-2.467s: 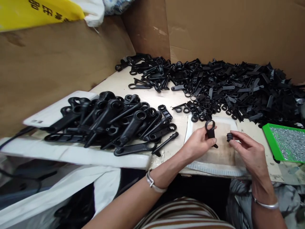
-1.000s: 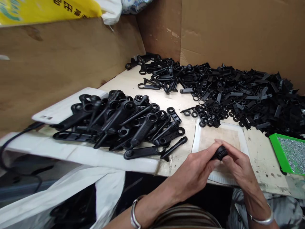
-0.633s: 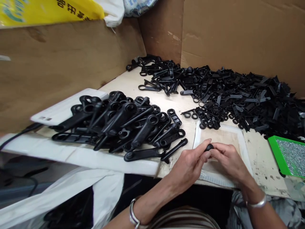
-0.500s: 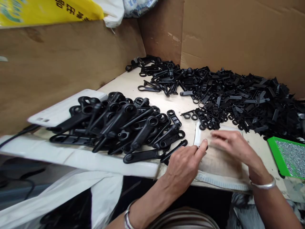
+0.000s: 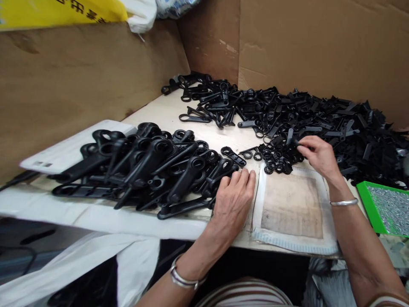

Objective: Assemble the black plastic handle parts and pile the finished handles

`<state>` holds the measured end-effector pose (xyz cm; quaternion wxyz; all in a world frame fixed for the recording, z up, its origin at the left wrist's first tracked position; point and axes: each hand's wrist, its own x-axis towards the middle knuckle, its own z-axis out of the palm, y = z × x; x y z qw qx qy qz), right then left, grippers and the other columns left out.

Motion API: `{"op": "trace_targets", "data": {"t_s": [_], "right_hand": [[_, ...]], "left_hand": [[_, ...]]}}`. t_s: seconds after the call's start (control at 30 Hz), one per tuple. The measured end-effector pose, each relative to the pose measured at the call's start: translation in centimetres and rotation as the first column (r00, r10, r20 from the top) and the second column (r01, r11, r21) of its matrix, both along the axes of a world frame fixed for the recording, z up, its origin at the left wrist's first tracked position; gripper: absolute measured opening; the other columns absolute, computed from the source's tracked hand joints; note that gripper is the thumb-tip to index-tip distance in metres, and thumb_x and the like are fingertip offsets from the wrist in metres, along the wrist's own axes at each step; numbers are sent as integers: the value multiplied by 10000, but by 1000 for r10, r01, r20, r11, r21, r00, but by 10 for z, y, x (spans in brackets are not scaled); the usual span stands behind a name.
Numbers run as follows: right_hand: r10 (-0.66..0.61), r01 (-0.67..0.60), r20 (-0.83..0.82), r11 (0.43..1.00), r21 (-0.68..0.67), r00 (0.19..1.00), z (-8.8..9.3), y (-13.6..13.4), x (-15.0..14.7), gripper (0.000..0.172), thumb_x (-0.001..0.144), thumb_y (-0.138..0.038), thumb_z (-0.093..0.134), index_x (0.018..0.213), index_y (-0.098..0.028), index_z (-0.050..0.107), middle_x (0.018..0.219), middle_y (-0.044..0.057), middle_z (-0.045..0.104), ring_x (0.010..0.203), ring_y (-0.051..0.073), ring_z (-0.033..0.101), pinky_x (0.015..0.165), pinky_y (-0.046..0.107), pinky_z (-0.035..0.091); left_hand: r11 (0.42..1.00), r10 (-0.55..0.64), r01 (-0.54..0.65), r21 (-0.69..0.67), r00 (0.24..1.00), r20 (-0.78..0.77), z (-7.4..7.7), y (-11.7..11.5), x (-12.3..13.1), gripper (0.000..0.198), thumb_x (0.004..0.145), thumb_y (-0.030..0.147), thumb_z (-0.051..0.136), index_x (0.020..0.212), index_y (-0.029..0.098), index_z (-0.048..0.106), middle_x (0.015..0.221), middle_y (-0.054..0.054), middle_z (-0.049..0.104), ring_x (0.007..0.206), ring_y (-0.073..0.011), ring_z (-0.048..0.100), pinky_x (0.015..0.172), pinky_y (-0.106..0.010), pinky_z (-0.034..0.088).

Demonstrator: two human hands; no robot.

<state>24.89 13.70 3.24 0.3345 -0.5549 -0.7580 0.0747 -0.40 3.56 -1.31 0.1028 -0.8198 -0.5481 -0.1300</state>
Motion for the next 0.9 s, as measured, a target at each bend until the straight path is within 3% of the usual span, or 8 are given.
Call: {"op": "trace_targets", "data": {"t_s": [0.13,0.23,0.37,0.43,0.5,0.6,0.7,0.9], "right_hand": [[-165,121,-508,986,-118,845,13,-32,22,162,799,-314,708,916,-205,736,829,27,730,686,154,690,687,326,591],[-129,-83,-619,950,-301,775,16,-74,17,175,785,-347,751,896,-213,750,855,40,754,658,143,701,650,292,605],[-13,-424,-648,746,-513,762,7,-108,-10,248,839,-408,699,934,-186,755,819,67,755,665,163,710,667,308,609],[28,-448,-627,724,-524,779,0,-105,-18,327,872,-464,635,981,-174,740,843,79,751,680,176,710,679,332,605],[48,-296,-464,828,-477,884,-6,-91,-18,337,909,-451,570,1012,-170,725,867,82,742,710,186,703,703,347,590],[-35,42,36,976,-215,999,-16,-59,-12,251,924,-295,528,1061,-178,703,984,102,712,874,222,679,818,371,542],[-107,138,280,986,-96,954,-25,-32,-10,250,894,-204,527,1083,-162,686,1067,145,679,957,264,649,866,402,501],[-142,182,270,974,-132,952,-21,-28,-2,189,856,-185,535,937,-168,705,870,96,712,832,237,668,798,357,504]], "left_hand": [[995,-41,37,88,999,35,-2,0,-4,295,960,120,409,1188,111,596,1103,-130,693,841,-259,609,661,-388,428],[971,-194,145,191,941,276,4,-6,1,263,979,226,459,1155,95,605,1149,-152,695,990,-274,627,759,-390,470],[896,-327,442,34,607,724,20,-15,18,293,981,274,470,1217,147,589,1150,-108,706,1041,-222,651,872,-329,496],[794,-130,581,-181,452,882,24,-18,26,296,961,233,478,1224,177,600,989,-49,732,829,-162,680,755,-262,506],[688,146,636,-349,350,925,24,-18,30,322,920,216,498,1215,164,618,834,-21,713,651,-126,631,639,-235,474],[604,445,669,-433,168,880,19,-19,30,383,866,286,557,1204,120,625,849,-57,701,592,-111,561,567,-235,413],[559,585,717,-416,14,811,15,-20,29,441,818,320,622,1204,105,623,876,-86,692,601,-104,520,541,-230,360],[519,708,785,-338,-174,684,14,-20,25,385,727,245,733,1096,152,679,1167,-122,637,800,-145,609,594,-230,402]]}}
